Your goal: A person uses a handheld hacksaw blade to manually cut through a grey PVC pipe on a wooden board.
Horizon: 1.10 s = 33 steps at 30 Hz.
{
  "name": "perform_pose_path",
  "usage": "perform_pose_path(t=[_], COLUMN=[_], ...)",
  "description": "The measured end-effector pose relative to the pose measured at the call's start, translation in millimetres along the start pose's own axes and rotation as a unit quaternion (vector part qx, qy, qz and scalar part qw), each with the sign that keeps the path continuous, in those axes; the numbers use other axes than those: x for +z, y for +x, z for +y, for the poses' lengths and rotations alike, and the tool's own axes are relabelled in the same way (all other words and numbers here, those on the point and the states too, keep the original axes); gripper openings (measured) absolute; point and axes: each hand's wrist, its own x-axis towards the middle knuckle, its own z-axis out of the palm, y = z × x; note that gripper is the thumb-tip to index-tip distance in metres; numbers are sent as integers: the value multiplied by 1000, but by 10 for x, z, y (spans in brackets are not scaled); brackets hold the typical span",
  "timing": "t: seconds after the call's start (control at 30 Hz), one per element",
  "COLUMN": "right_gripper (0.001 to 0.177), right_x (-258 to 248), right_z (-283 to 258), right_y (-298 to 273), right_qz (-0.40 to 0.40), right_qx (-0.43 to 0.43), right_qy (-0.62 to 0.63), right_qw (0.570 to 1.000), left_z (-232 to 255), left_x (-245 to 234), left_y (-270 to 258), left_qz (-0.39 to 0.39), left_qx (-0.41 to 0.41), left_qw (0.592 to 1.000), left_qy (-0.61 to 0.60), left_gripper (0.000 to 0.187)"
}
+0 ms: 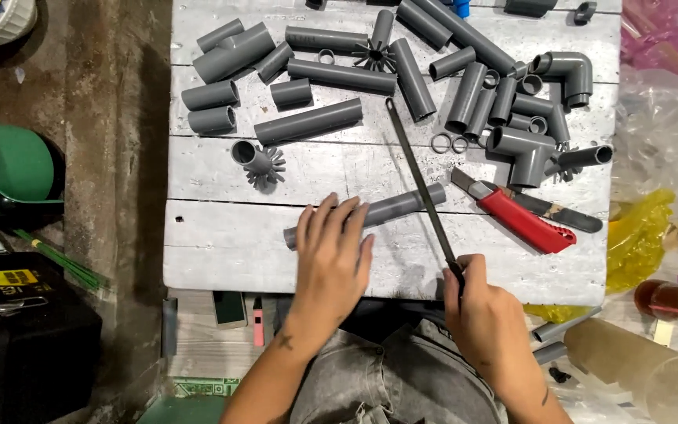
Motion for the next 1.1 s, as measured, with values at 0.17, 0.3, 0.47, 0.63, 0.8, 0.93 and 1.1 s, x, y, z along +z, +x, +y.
perform_pose_path(t=[0.17,0.3,0.47,0.63,0.8,0.93,1.1], right_gripper=[12,15,20,17,27,18,10], right_x=[178,141,234,88,-11,96,150], right_z=[28,-23,30,63,131,105,-9], right_y=[-26,-22,-56,-133,-116,-68,-52], right_qz=[134,147,133,58,19,64,161], right_qx=[-145,-186,-182,-132,-23,-41,-154], right_qy=[-110,-109,-122,-62,-15,-51,-107], right_qw=[974,965,967,988,999,996,969], left_z=[57,91,89,102,96,98,113], left_x=[210,267,324,314,343,355,322], left_y=[53,107,140,147,139,156,166], left_qz=[32,35,40,48,56,65,68], left_qx=[-12,-21,-36,-35,-34,-38,-35], left_qw=[999,998,997,996,995,993,993], left_qy=[42,46,62,68,77,96,93], left_gripper=[37,42,44,42,45,42,37])
